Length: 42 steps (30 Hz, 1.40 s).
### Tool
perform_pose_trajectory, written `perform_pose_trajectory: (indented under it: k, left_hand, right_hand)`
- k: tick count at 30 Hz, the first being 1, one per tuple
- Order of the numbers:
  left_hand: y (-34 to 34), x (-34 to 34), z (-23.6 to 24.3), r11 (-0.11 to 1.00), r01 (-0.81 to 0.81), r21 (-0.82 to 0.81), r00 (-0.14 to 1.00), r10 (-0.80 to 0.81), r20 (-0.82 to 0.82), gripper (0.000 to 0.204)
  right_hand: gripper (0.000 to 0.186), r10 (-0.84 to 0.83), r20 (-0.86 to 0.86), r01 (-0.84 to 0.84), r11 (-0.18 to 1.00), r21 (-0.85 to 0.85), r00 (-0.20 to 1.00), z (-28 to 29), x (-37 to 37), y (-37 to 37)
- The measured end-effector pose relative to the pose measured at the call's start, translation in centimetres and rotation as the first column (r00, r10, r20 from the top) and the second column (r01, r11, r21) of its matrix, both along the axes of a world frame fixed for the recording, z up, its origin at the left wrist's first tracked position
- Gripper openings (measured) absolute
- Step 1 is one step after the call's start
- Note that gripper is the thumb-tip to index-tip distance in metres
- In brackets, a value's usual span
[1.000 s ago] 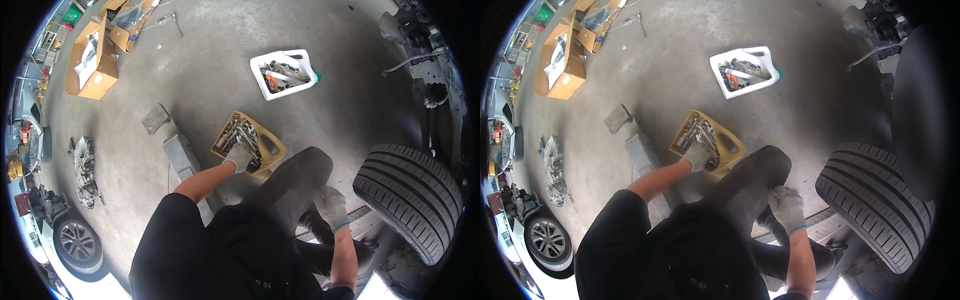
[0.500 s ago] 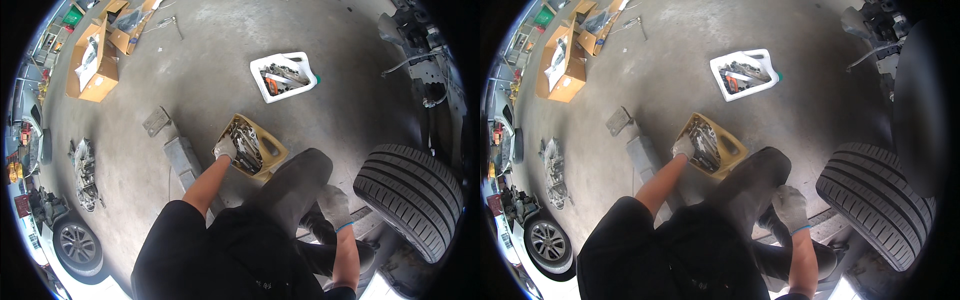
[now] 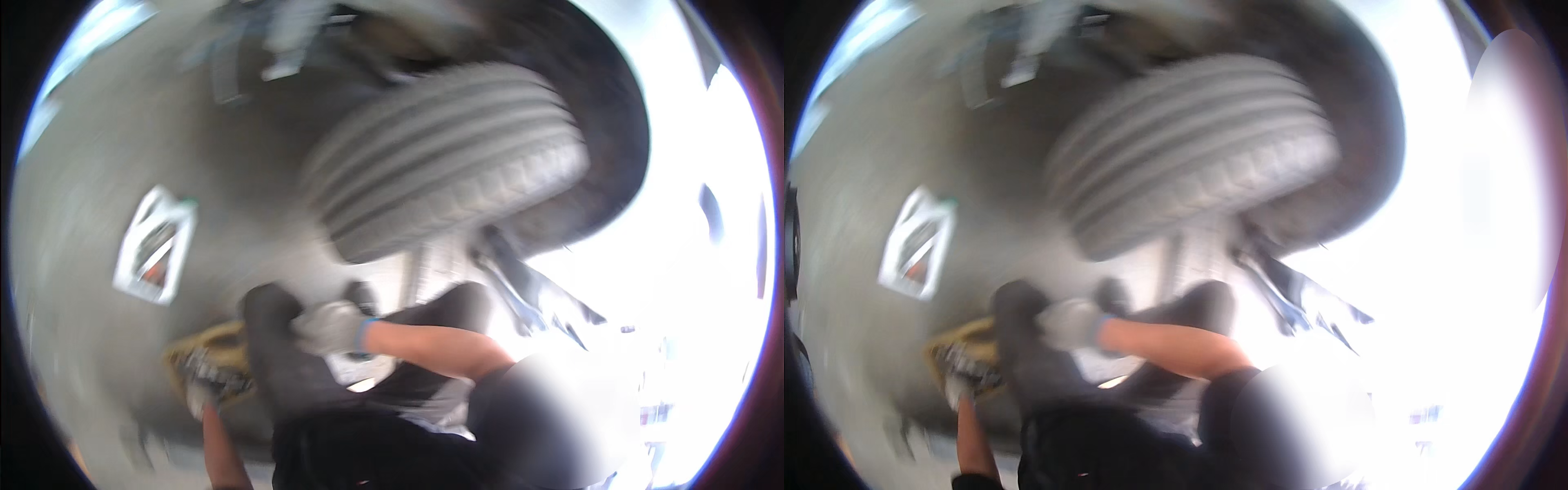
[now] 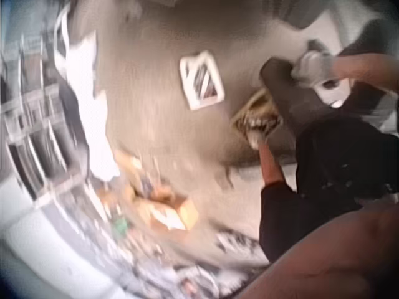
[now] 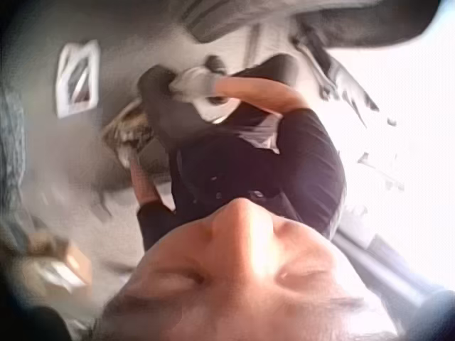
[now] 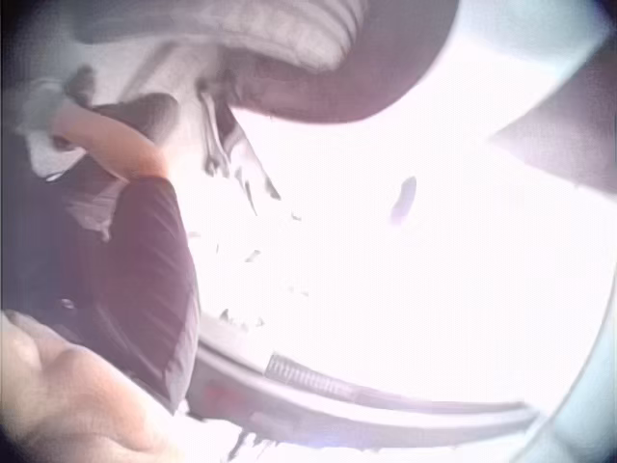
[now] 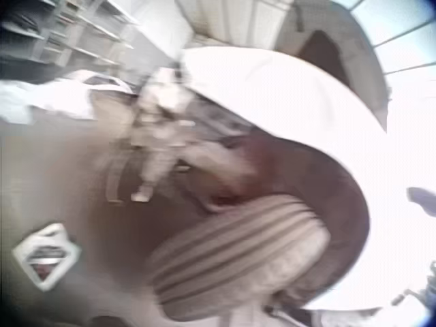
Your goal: The person kneels beside a white car and uses a flashlight and pliers to work on the wheel well area. They then use a wrench to tighten bolts on the wheel and undercarriage. The person opens the driver's door and removes a floor mat before continuing to work on the wheel area.
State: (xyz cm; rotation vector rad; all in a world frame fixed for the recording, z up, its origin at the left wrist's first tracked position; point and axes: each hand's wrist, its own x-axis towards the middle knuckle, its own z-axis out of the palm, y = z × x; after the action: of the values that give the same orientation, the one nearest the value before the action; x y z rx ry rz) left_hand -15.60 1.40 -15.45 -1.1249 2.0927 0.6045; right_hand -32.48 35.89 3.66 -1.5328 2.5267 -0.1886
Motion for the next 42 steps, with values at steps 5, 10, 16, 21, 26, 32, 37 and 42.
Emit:
perform_pose_trajectory:
  k: [5,10,16,21,26,32,37,42]
  left_hand:
    - [-2.4,5.4,0.7,0.963,0.111,-0.245,0.992,-0.093,0.085,0.032]
    - [0.9,2.6,16.2,0.992,0.119,0.030,0.962,-0.108,-0.252,0.024]
    - [9.2,-4.9,21.6,0.814,0.535,0.226,0.581,-0.160,-0.798,0.033]
    - [19.7,-10.8,24.1,0.471,0.877,0.092,0.241,-0.266,-0.933,0.030]
    - [29.2,-15.2,24.6,0.355,0.929,-0.107,0.029,-0.356,-0.934,0.029]
    - [40.8,-20.3,27.2,0.380,0.925,0.006,0.153,-0.358,-0.921,0.028]
    - [52.6,-26.5,28.8,0.348,0.915,-0.201,-0.018,-0.465,-0.885,0.029]
    - [62.8,-32.3,26.2,0.331,0.889,-0.315,-0.144,-0.450,-0.881,0.025]
  right_hand:
    - [0.032,-0.185,0.250,0.188,0.982,0.012,0.950,-1.6,0.5,-1.7]
    - [0.033,-0.270,0.342,0.256,0.963,0.086,0.900,2.6,1.7,-0.8]
    - [0.031,-0.665,0.210,0.666,0.742,0.078,0.716,14.2,-0.2,9.2]
    - [0.033,-0.897,0.126,0.903,0.409,-0.133,0.424,14.9,-2.8,21.5]
    - [0.039,-0.990,-0.113,0.993,0.091,-0.071,0.082,10.1,-2.6,35.1]
    - [0.048,-0.940,-0.312,0.990,0.143,0.012,0.140,10.8,-5.8,40.4]
    - [0.057,-0.892,-0.366,0.955,0.189,0.227,0.264,9.3,-7.6,44.3]
    - [0.032,-0.838,-0.320,0.856,0.501,-0.127,0.442,7.6,-6.6,46.2]
